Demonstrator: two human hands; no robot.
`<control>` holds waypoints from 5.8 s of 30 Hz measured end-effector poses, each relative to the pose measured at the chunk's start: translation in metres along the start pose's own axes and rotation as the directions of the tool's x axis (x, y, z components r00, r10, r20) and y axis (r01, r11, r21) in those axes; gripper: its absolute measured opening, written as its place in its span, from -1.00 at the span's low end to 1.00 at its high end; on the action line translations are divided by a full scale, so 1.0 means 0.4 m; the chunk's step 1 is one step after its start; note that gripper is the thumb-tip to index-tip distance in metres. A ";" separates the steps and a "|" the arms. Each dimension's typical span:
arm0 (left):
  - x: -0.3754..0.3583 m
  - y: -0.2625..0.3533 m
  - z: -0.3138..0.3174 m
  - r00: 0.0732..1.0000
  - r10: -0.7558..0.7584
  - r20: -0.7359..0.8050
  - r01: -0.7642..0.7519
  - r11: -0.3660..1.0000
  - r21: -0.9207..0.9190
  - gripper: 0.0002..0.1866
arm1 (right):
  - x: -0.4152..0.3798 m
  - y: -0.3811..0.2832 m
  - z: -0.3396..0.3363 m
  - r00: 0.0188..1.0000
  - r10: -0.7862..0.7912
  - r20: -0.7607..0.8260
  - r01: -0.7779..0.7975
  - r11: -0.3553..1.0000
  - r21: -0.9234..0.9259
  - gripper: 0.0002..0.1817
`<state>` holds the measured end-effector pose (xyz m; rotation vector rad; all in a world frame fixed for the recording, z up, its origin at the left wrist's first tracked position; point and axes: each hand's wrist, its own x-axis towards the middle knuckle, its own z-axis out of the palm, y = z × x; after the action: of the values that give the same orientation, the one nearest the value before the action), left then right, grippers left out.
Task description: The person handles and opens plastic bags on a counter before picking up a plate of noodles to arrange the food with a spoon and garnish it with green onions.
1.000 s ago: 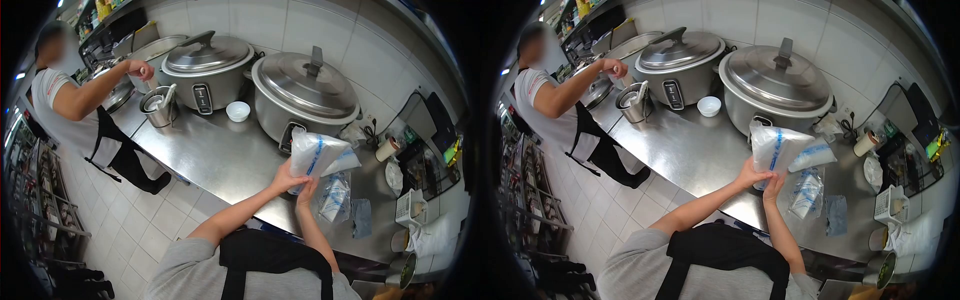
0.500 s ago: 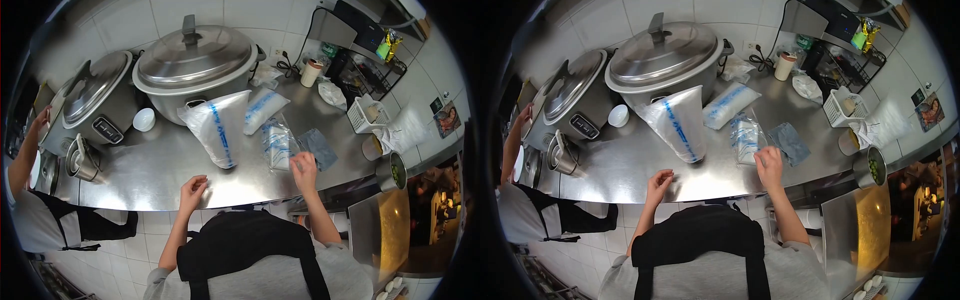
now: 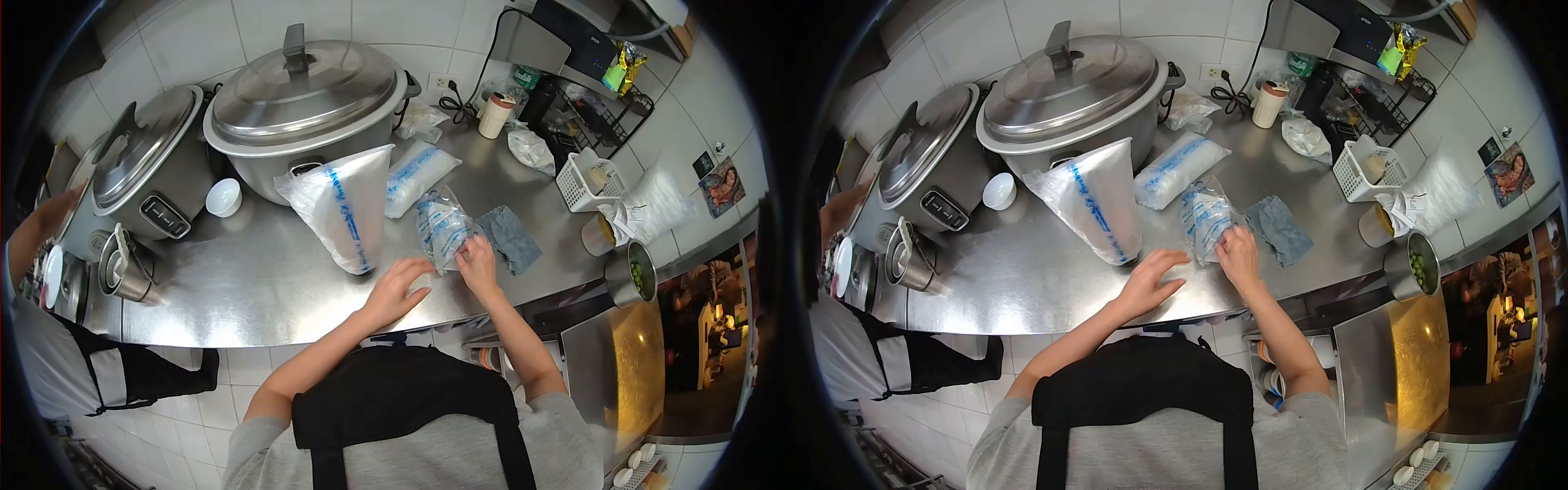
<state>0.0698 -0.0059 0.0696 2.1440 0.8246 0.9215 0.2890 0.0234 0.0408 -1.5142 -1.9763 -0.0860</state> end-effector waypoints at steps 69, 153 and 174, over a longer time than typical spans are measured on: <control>-0.248 0.073 -0.249 0.763 -0.645 -0.039 0.412 0.532 -0.739 -0.72 | 0.086 -0.378 -0.005 0.848 -0.254 0.465 -0.382 0.314 0.869 -0.59; -0.100 0.232 -0.511 0.980 -0.041 0.196 0.051 0.998 -0.042 -0.80 | 0.342 -0.337 -0.319 0.604 -0.736 0.306 0.201 0.512 0.835 -0.86; -0.031 -0.054 -0.424 0.800 -0.530 -0.280 -0.106 0.335 -0.936 -0.77 | 0.394 -0.184 0.040 0.682 -0.331 0.652 -0.731 -0.283 0.621 -0.81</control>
<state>-0.0757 0.0507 0.1401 0.6768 0.5649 1.4280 0.1957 0.1386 0.1334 -0.5160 -1.0012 2.1446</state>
